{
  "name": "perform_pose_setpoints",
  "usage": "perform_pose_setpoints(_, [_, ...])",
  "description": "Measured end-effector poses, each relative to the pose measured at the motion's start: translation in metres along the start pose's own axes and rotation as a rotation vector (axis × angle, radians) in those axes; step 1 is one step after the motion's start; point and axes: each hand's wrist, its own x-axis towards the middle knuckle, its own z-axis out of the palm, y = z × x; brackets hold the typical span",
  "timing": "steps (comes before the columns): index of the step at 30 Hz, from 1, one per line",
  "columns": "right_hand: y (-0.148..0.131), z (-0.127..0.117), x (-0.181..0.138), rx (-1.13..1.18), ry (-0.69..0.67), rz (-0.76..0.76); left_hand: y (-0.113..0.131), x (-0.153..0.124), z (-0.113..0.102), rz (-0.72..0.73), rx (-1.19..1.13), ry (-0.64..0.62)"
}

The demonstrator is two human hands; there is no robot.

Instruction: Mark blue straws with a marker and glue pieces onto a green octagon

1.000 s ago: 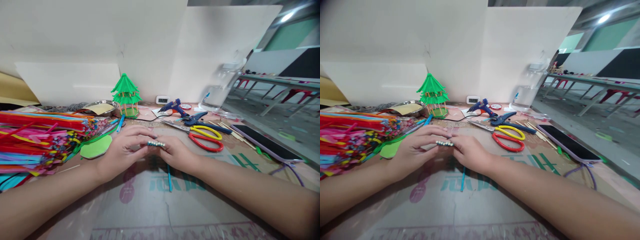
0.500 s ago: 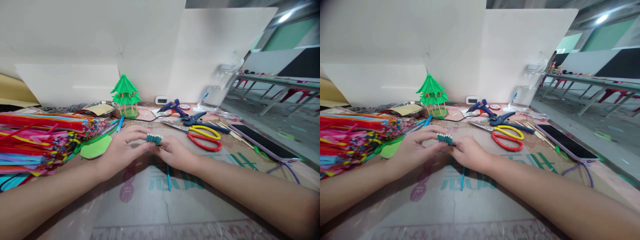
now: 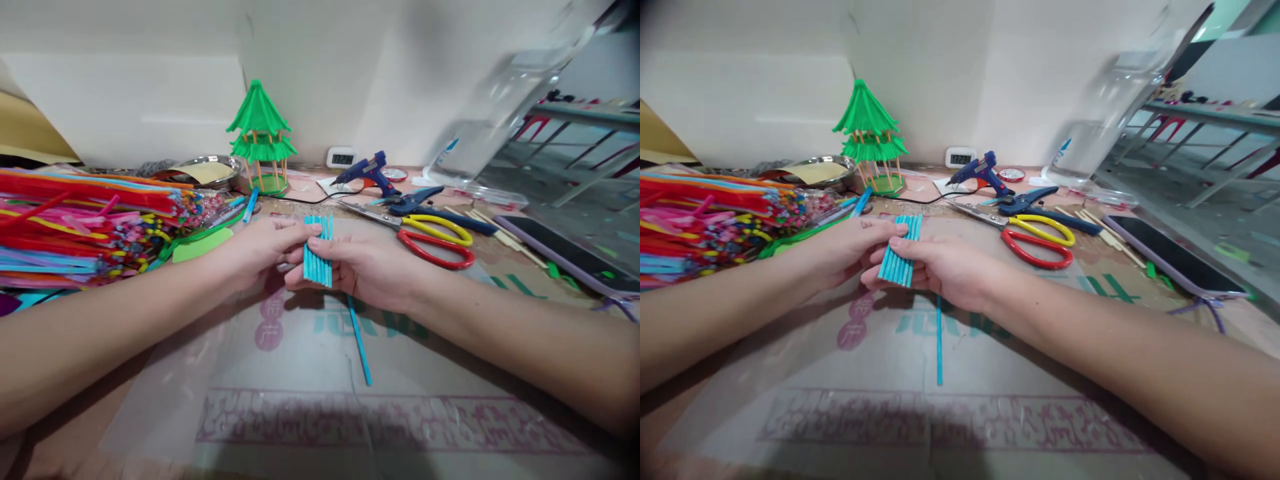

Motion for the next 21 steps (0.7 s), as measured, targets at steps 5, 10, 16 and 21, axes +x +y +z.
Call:
perform_pose_setpoints(5, [0.003, -0.001, 0.002, 0.008, 0.002, 0.010, 0.002, 0.000, 0.000, -0.073, -0.037, -0.010])
perform_pose_setpoints(10, [0.007, -0.010, 0.007, -0.033, -0.061, -0.106, 0.003, 0.001, -0.002, -0.006, -0.065, -0.050])
perform_pose_setpoints(16, [0.008, -0.013, 0.018, -0.266, -0.083, -0.199, -0.002, 0.001, -0.004, 0.012, -0.013, -0.044])
perform_pose_setpoints(21, [0.004, -0.020, 0.019, -0.531, -0.016, -0.306, 0.001, 0.003, -0.008, 0.105, 0.048, 0.069])
